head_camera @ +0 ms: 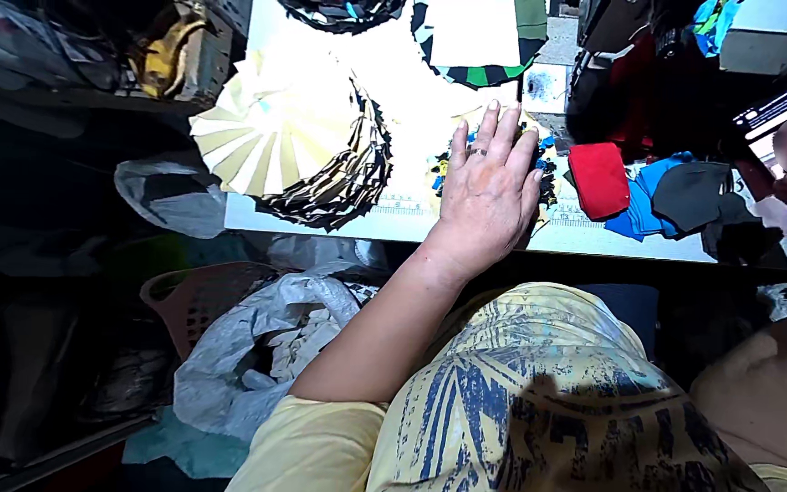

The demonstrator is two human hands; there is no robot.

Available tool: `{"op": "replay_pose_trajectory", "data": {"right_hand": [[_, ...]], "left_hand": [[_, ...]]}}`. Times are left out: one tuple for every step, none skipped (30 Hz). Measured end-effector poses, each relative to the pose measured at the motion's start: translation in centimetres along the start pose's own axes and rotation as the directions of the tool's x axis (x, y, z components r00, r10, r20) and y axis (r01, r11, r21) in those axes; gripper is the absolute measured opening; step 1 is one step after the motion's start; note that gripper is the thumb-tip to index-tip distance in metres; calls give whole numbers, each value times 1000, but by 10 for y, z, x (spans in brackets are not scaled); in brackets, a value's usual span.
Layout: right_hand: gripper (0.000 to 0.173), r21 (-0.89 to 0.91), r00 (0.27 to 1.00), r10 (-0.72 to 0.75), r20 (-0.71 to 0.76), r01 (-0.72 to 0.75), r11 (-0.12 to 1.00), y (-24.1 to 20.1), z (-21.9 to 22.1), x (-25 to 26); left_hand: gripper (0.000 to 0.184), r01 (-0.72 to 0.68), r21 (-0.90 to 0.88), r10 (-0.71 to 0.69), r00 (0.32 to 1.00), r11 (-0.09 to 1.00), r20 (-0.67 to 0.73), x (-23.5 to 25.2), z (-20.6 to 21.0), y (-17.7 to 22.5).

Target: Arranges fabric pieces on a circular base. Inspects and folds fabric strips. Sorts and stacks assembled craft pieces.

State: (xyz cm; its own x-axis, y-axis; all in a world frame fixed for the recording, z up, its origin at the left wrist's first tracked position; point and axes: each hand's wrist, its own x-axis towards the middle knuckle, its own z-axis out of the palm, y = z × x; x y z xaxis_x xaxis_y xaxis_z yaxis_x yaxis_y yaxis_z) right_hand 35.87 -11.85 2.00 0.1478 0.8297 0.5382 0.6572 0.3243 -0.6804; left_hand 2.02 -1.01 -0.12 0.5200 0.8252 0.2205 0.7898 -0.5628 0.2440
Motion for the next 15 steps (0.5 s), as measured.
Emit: {"op": "replay_pose_trajectory", "data": {"right_hand": [[16,-8,1000,10,-6,-10,1000,0,-2,-1],[16,-23,1000,17,-3,-17,1000,1,-4,-3],[16,-40,1000,18,5,-17,999,0,-6,-4],[17,-59,1000,17,19,-16,998,-1,-6,-4],[17,-78,999,12,41,-8,997,-5,-5,-5],[17,-94,997,1,73,6,996,-10,-2,-5],[17,-123,994,-13,108,26,992,-19,4,-6],[18,-152,989,-27,145,49,987,-26,11,-6],[17,-169,984,-46,172,76,983,-32,19,-7],[16,-178,979,-66,191,101,979,-35,27,-9],[15,-183,976,-75,202,113,977,-37,34,-10],[15,-188,977,-77,199,115,975,-36,40,-10],[15,-201,980,-74,183,111,973,-34,44,-9],[16,-220,985,-68,162,103,970,-31,46,-7],[17,-244,988,-59,143,93,965,-28,47,-4]], "left_hand": [[55,-4,12,3,1000,1000,28,1,7,0],[57,-4,23,3,999,1000,43,2,14,-2],[58,-1,25,-1,999,1000,52,2,19,-3],[59,6,27,-8,998,1000,63,2,21,-4],[59,10,35,-12,997,999,72,3,22,-5],[60,15,42,-18,997,999,81,3,22,-5],[60,18,45,-22,996,999,85,2,22,-5],[60,21,47,-25,996,999,86,3,21,-5],[59,23,48,-27,996,999,85,3,21,-5],[59,22,52,-27,996,998,85,3,21,-5],[59,23,55,-27,996,998,89,3,20,-4],[59,23,55,-28,995,998,91,3,20,-4],[59,23,52,-28,995,998,91,3,20,-4],[59,21,46,-25,996,999,86,3,20,-4],[59,19,46,-23,996,999,82,2,20,-5]]}}
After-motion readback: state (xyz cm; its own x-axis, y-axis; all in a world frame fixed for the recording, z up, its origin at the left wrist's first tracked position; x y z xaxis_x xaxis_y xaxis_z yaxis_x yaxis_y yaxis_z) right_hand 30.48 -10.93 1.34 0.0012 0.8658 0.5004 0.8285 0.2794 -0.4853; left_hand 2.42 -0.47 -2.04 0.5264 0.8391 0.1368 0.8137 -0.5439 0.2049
